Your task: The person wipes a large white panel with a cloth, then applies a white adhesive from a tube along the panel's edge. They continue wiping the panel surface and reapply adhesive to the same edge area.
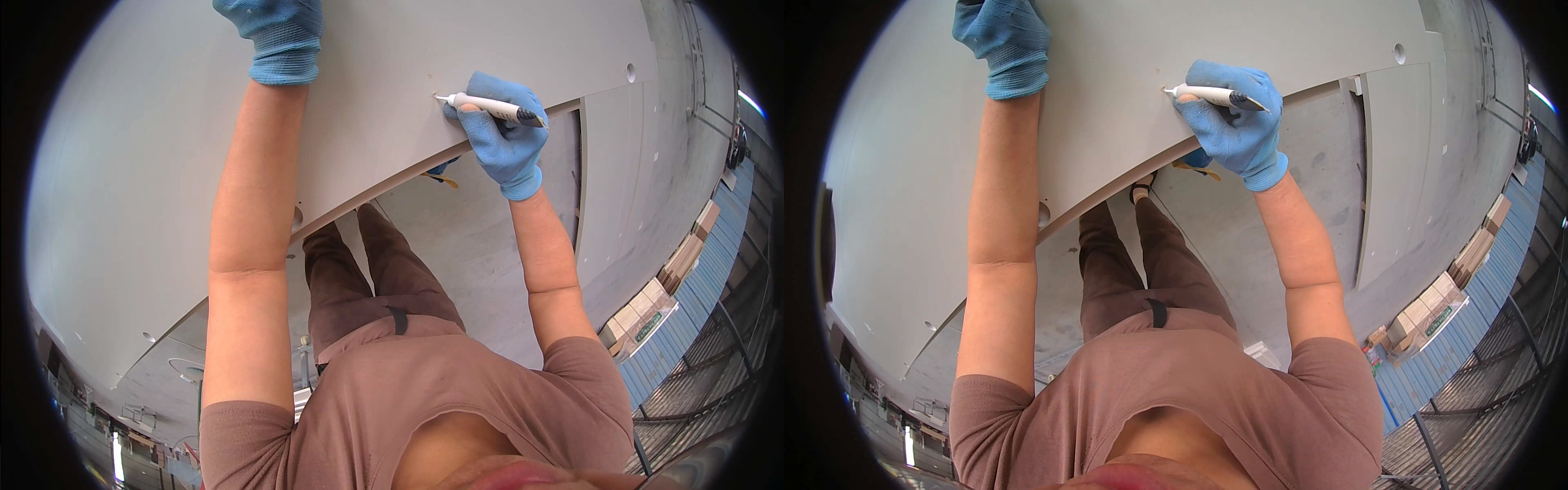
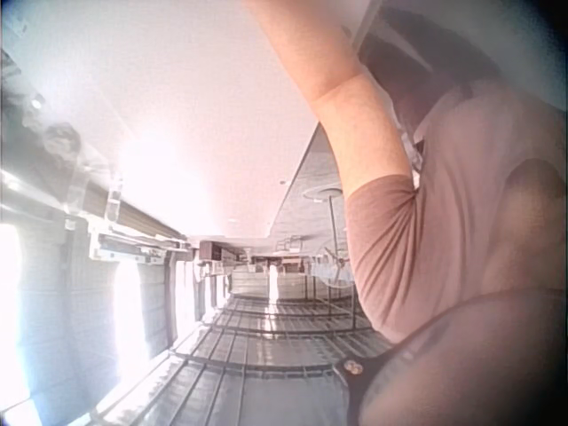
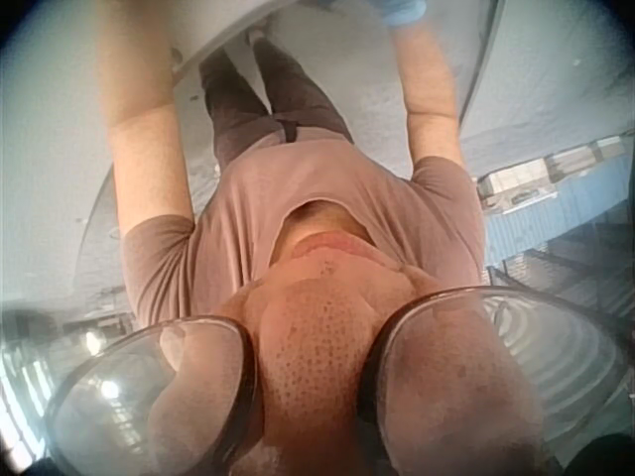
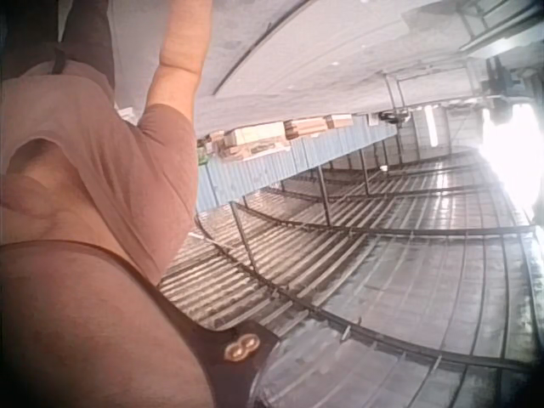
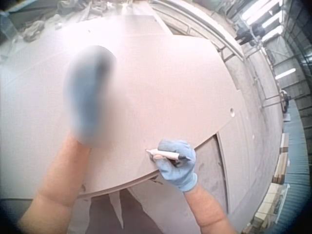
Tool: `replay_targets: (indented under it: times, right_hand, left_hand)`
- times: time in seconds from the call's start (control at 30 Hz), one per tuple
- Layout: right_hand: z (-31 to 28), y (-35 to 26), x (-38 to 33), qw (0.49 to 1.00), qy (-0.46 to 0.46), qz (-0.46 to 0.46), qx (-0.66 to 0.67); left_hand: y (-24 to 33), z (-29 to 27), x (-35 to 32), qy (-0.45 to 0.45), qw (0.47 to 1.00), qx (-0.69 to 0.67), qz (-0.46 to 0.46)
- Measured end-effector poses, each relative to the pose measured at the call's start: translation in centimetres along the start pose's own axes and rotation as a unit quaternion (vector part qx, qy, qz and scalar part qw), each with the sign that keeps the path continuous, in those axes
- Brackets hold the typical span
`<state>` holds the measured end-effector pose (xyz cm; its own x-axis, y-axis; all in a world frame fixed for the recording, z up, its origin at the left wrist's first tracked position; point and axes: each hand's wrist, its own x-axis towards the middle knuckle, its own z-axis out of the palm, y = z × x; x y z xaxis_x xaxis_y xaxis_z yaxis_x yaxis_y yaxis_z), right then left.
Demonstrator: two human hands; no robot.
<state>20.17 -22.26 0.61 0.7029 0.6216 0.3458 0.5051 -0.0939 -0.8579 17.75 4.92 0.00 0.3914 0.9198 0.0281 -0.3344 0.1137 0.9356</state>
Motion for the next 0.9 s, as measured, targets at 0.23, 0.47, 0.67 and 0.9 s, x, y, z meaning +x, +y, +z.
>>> replay_targets:
  times: [0.23,0.47,0.67,0.9]
  right_hand:
    - [-0.1,0.0,0.0,1.0,-0.005,-0.003,-0.014]
    - [-0.1,0.0,-0.1,1.0,-0.006,0.0,-0.008]
    - [0.0,0.1,-0.1,1.0,-0.001,0.002,0.004]
    - [0.1,-0.4,-0.5,0.991,0.038,0.072,0.108]
  left_hand:
    - [-0.1,-0.1,0.0,-0.008,1.0,0.003,0.006]
    - [-0.2,0.0,0.0,-0.014,1.0,0.01,0.013]
    - [-0.2,0.1,-0.1,-0.02,0.999,0.016,0.022]
    - [-1.9,-1.2,0.0,-0.047,0.996,0.047,0.052]
